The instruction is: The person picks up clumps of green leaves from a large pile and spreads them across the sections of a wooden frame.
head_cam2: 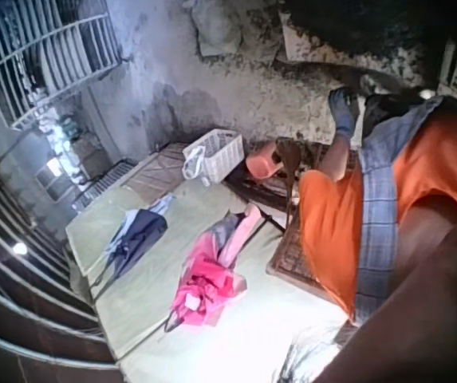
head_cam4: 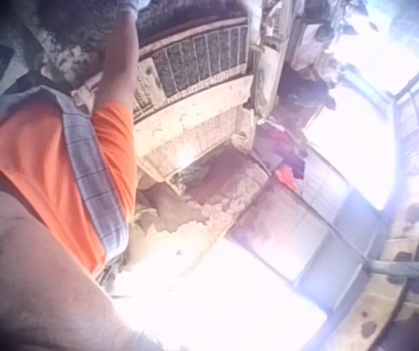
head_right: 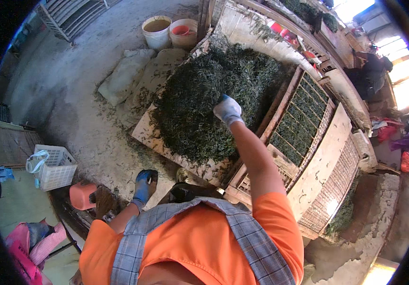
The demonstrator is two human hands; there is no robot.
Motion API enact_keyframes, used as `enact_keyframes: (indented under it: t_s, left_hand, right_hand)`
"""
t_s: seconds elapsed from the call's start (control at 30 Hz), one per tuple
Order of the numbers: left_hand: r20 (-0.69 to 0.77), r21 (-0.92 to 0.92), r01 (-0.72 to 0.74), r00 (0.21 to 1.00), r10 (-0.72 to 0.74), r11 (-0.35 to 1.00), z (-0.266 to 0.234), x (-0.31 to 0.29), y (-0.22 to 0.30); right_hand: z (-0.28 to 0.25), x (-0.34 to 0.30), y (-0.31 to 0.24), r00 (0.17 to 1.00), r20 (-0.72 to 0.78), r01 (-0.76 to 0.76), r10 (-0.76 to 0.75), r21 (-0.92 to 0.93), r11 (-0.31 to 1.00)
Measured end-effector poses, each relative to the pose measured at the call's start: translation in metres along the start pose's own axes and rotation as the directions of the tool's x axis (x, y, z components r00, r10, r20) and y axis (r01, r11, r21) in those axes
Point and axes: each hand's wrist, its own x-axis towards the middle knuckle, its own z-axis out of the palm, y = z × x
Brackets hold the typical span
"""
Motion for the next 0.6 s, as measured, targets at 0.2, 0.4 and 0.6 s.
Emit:
enact_keyframes:
  t_s: [0.2, 0.4, 0.6]
  left_hand:
    - [0.365, -0.785, 0.498, 0.852, -0.375, 0.368, 0.041, 0.041, -0.037]
    - [0.312, -0.940, 0.296, 0.947, 0.080, 0.172, -0.018, 0.206, 0.137]
    - [0.794, 0.504, 0.145, 0.310, 0.523, -0.851, -0.143, 0.294, 0.343]
  right_hand:
    - [-0.121, -0.009, 0.028, 0.843, -0.160, 0.342, -0.513, -0.577, 0.742]
    - [-0.310, -0.096, -0.055, 0.809, -0.474, 0.098, -0.347, -0.474, 0.875]
    - [-0.381, -0.164, -0.125, 0.649, -0.663, 0.225, -0.374, -0.302, 0.926]
